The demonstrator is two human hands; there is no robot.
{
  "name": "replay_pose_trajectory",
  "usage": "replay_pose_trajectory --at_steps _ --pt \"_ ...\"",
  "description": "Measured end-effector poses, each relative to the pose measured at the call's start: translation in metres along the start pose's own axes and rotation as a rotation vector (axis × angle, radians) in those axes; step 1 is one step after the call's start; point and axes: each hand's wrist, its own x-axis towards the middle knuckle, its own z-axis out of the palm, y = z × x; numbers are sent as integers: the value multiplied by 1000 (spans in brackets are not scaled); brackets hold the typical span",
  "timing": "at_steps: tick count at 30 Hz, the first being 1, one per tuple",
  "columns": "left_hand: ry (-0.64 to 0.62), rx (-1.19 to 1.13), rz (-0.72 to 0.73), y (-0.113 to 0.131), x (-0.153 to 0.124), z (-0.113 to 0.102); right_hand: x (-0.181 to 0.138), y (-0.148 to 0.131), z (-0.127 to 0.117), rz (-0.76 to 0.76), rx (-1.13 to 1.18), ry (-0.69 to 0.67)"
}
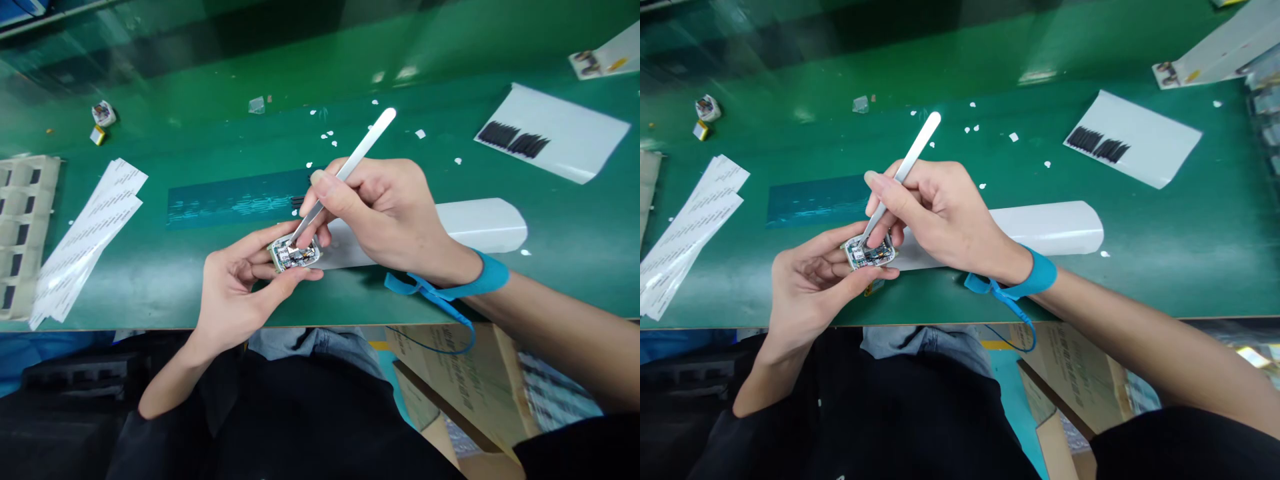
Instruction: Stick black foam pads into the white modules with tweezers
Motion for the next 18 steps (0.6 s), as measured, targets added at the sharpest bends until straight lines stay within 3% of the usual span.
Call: replay_pose_trajectory --at_steps 8,18 --pt "26 33 -7 -2 0 1 0 1 -3 35 -47 -4" --pt "23 42 15 -4 2 2 -2 4 0 -31 -30 20"
